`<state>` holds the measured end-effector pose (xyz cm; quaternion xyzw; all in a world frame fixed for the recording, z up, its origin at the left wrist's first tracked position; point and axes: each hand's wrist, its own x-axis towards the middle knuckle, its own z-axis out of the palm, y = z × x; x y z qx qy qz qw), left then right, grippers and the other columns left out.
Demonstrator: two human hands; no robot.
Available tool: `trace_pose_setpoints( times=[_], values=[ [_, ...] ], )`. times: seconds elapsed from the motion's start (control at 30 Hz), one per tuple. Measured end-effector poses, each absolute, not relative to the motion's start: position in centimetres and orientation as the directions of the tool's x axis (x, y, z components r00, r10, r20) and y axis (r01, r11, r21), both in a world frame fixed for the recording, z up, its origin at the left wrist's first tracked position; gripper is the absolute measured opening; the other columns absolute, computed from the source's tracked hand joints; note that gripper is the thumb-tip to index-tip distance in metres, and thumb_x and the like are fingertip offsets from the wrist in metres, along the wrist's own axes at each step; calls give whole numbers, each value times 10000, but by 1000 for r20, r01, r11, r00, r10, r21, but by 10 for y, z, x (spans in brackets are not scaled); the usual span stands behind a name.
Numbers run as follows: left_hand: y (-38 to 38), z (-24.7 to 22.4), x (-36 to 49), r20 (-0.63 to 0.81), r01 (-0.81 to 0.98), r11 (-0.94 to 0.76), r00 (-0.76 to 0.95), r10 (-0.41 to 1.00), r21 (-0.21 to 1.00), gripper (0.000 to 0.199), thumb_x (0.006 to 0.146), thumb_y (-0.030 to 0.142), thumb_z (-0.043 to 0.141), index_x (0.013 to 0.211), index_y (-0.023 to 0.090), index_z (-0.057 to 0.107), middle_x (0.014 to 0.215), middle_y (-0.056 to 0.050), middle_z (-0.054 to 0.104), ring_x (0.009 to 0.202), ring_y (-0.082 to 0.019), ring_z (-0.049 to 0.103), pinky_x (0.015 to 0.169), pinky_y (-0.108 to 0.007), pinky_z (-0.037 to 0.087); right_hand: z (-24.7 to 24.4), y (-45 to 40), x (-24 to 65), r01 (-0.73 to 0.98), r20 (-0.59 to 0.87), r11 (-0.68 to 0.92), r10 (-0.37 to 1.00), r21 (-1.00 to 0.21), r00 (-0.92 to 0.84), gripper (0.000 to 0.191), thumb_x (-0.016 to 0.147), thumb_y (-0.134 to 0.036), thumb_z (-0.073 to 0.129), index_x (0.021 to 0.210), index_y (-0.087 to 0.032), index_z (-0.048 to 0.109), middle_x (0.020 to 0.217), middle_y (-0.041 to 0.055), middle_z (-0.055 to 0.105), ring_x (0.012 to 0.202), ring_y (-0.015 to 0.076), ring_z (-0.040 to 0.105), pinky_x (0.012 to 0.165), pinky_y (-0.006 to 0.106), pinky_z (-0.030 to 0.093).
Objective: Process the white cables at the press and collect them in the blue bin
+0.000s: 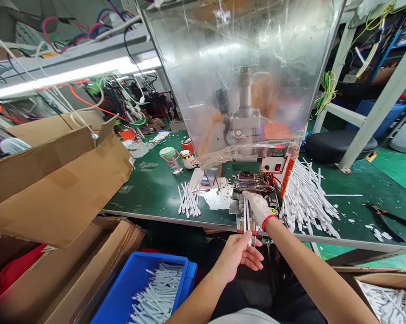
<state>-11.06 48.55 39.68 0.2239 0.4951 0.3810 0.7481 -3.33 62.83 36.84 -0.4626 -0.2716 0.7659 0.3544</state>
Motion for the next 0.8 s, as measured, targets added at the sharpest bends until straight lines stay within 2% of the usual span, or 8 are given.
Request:
trace_pose_setpoints(
  times=[0.2,0.33,0.47,0.63,0.7,0.8],
  values=[
    [485,393,-110,-566,-342,598,200,800,725,715,663,788,601,790,89,685,620,-117,706,509,-197,679,469,-245,496,362,629,-34,-323,-557,-627,778,-709,-290,221,900,-314,587,814,-113,623,619,42,593,470,118,521,432,232,443],
    [485,391,-107,-560,-347,583,176,810,734,694,675,768,605,768,85,685,610,-121,704,507,-199,677,481,-254,500,364,628,-35,-352,-552,-633,774,-690,-311,218,894,-314,587,778,-131,606,596,31,570,462,115,505,430,228,425],
    [486,393,-106,-553,-342,567,147,820,749,674,703,746,598,768,81,682,615,-127,705,518,-200,680,490,-253,498,374,625,-37,-331,-552,-611,792,-719,-261,197,879,-292,600,746,-148,584,588,33,571,458,122,504,422,231,414],
    [474,391,-111,-519,-316,530,127,845,787,570,784,662,594,804,95,648,612,-107,699,552,-198,687,540,-255,506,380,617,-32,-379,-479,-568,822,-731,-307,245,841,-341,671,736,-132,598,606,37,586,473,117,521,435,224,428],
    [463,386,-118,-515,-275,543,171,840,794,522,817,638,580,826,118,625,601,-76,686,535,-188,673,532,-252,495,378,609,-26,-409,-417,-532,843,-741,-340,290,821,-395,697,763,-123,613,632,46,604,499,128,550,468,238,467],
    [444,378,-129,-489,-106,516,203,848,850,508,864,651,521,769,155,583,465,3,570,406,-127,547,464,-217,402,379,591,-16,-486,-353,-461,886,-742,-302,338,781,-442,736,823,-126,625,702,58,638,557,152,596,535,281,529]
  ],
)
